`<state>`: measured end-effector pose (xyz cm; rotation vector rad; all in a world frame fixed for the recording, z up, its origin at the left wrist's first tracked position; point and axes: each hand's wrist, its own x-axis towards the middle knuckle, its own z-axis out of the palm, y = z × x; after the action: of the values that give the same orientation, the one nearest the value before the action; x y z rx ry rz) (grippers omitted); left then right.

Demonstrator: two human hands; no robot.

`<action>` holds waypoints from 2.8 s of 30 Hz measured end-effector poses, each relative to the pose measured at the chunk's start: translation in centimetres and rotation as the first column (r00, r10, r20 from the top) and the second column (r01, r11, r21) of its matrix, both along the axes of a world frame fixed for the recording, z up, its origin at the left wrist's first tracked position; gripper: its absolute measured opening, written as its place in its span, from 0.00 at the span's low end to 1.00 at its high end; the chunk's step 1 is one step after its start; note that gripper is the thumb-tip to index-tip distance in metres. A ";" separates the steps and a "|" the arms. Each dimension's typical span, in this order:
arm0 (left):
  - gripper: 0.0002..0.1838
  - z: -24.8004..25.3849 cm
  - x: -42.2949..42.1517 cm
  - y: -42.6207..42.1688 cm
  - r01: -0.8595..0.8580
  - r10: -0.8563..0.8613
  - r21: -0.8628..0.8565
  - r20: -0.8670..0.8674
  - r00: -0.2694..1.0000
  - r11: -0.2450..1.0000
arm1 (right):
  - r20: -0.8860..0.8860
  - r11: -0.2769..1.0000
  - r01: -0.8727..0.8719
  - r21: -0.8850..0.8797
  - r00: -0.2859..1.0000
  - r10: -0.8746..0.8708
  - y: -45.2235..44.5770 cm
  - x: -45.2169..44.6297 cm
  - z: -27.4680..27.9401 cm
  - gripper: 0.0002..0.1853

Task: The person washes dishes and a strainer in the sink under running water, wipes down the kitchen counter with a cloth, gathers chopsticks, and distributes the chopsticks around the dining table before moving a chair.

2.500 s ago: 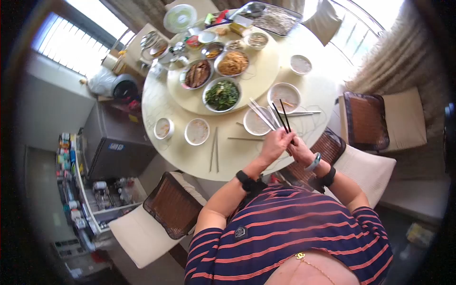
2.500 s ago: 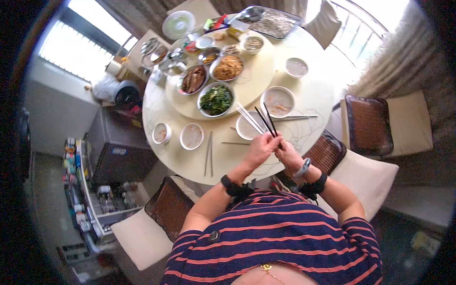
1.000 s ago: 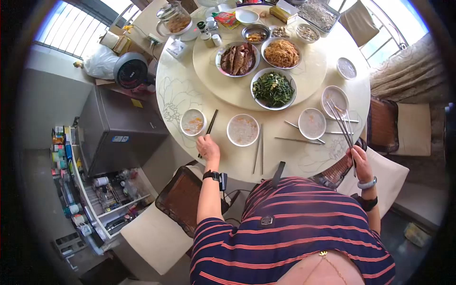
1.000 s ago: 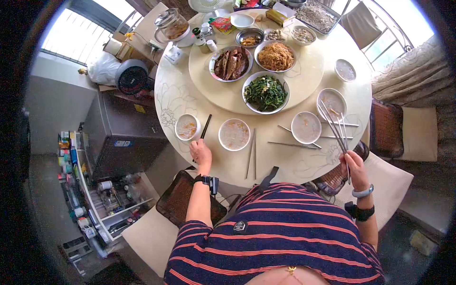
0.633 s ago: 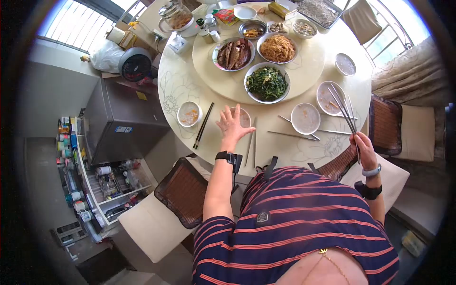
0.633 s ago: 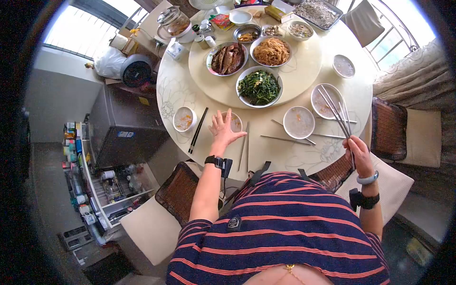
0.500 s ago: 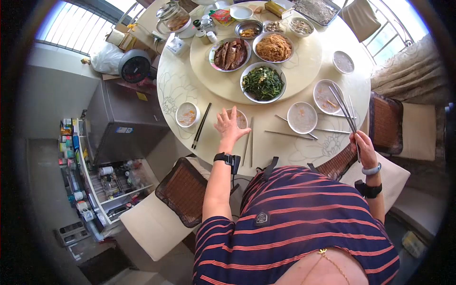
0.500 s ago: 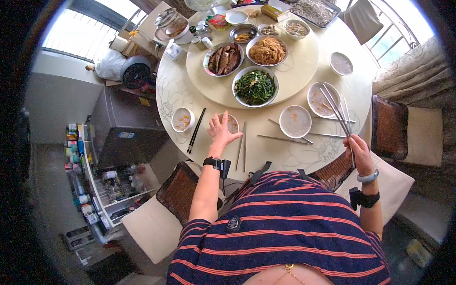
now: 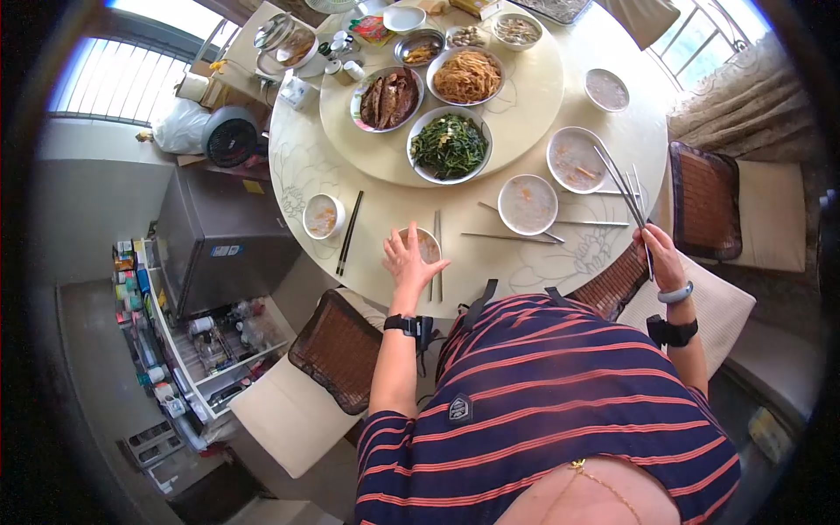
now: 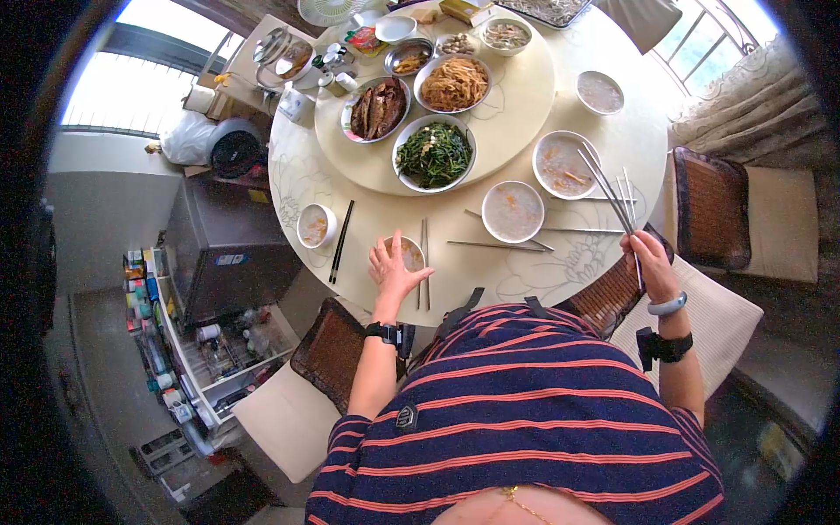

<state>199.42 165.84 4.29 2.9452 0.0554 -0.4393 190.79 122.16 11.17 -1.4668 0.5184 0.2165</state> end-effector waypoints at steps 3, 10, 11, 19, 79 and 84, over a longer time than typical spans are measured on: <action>0.49 1.0 -0.9 -1.3 0.100 -0.126 0.177 0.138 0.982 0.979 | 0.020 0.999 -0.046 -0.011 0.999 0.046 -0.4 0.2 0.1 0.11; 0.22 -3.0 -3.2 -11.4 0.702 -0.673 -0.164 0.201 0.711 0.693 | 0.004 0.999 -0.033 -0.030 0.999 0.033 -1.2 -0.1 0.4 0.10; 0.22 -3.8 -3.3 -12.6 0.703 -0.674 -0.167 0.202 0.711 0.692 | 0.005 0.998 -0.041 -0.038 0.999 0.041 -1.2 -0.2 0.6 0.10; 0.14 -8.2 -1.8 -16.8 0.725 -0.604 -0.206 0.432 0.670 0.657 | -0.001 0.992 -0.061 -0.110 0.998 0.061 -3.5 -1.3 0.6 0.11; 0.16 6.7 2.3 -23.1 -0.085 -0.509 -0.978 -0.173 0.843 0.193 | 0.229 0.768 -0.324 0.553 0.945 0.234 1.4 3.0 1.3 0.11; 0.12 5.0 1.2 -23.3 -0.532 -0.643 -0.838 -0.344 0.684 -0.118 | 0.318 0.713 -0.485 0.506 0.874 0.368 3.4 3.0 0.5 0.15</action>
<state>200.66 142.56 9.32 0.8896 -0.2583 -1.0544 193.76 125.56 11.68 -0.9684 -0.0765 0.5462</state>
